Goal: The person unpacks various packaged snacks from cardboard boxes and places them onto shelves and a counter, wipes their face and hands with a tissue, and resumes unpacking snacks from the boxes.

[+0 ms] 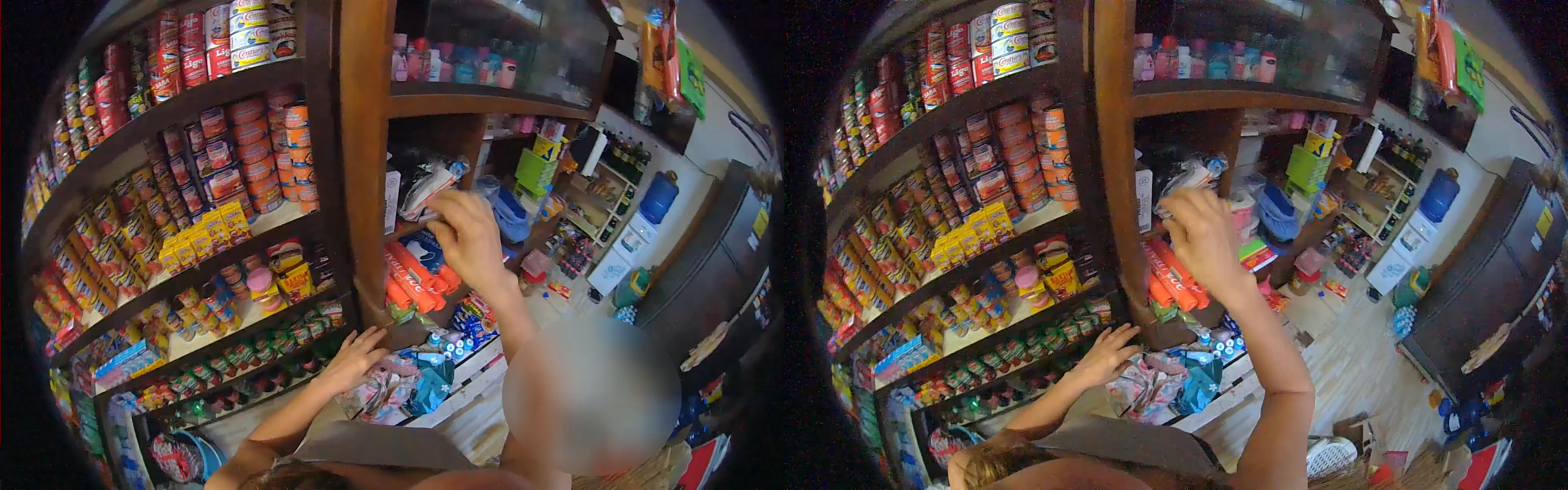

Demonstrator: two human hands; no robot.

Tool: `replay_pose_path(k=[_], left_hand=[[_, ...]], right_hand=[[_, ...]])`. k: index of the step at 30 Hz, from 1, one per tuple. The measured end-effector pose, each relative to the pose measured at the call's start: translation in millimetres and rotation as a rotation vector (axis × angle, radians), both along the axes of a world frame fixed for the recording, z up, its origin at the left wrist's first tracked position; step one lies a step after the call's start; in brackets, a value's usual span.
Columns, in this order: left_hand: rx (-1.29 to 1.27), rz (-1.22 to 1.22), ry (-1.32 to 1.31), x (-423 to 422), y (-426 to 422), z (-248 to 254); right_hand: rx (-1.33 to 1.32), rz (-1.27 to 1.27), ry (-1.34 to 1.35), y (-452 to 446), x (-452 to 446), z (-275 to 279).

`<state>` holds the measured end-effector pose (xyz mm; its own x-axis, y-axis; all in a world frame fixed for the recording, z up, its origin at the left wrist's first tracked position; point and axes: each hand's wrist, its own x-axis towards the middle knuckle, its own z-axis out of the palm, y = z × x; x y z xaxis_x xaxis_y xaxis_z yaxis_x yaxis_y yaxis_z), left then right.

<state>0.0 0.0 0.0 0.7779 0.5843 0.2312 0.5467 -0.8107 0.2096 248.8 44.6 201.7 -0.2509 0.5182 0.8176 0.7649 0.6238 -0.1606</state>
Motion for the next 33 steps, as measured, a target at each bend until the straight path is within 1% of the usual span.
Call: replay_pose_path(k=[2,3,5,6,9,10,12,13,15,18,20,24,27,30,33], left_hand=[[-0.034,0.065,0.021,-39,-5,2],[-0.062,0.094,-0.125,19,-5,-16],[-0.11,0.151,-0.142,-14,-5,-13],[-0.099,0.206,-0.082,-31,-9,-11],[-0.159,0.249,-0.171,-43,-12,-9],[-0.094,0.227,-0.158,-43,-12,-3],[0.03,0.184,-0.13,-37,-7,21],[0.134,0.168,-0.125,-31,-1,39],[0.294,0.151,-0.137,-16,13,86],[0.532,0.267,-0.174,13,21,150],[0.621,0.344,-0.219,35,16,181],[0.732,0.492,-0.252,76,-18,185],[0.656,0.558,-0.22,102,-37,163],[0.588,0.656,-0.125,133,-54,150],[0.586,0.686,-0.119,154,-68,144]], right_hand=[[0.021,-0.043,0.06,10,-17,2],[0.044,-0.048,-0.068,14,20,19],[0.082,-0.071,-0.051,19,2,15],[0.054,-0.08,-0.048,21,-7,9],[0.073,-0.138,-0.138,18,-21,8],[0.072,-0.156,-0.151,17,-23,8],[0.063,-0.19,-0.178,12,-25,9],[0.06,-0.179,-0.176,10,-26,9],[0.055,-0.146,-0.174,9,-24,11],[0.092,-0.054,-0.209,9,-17,14],[0.132,-0.004,-0.245,15,-5,21],[0.135,0.143,-0.266,20,35,17],[0.138,0.289,-0.27,27,69,12],[0.083,0.361,-0.329,32,98,6],[0.056,0.403,-0.373,33,115,11]])
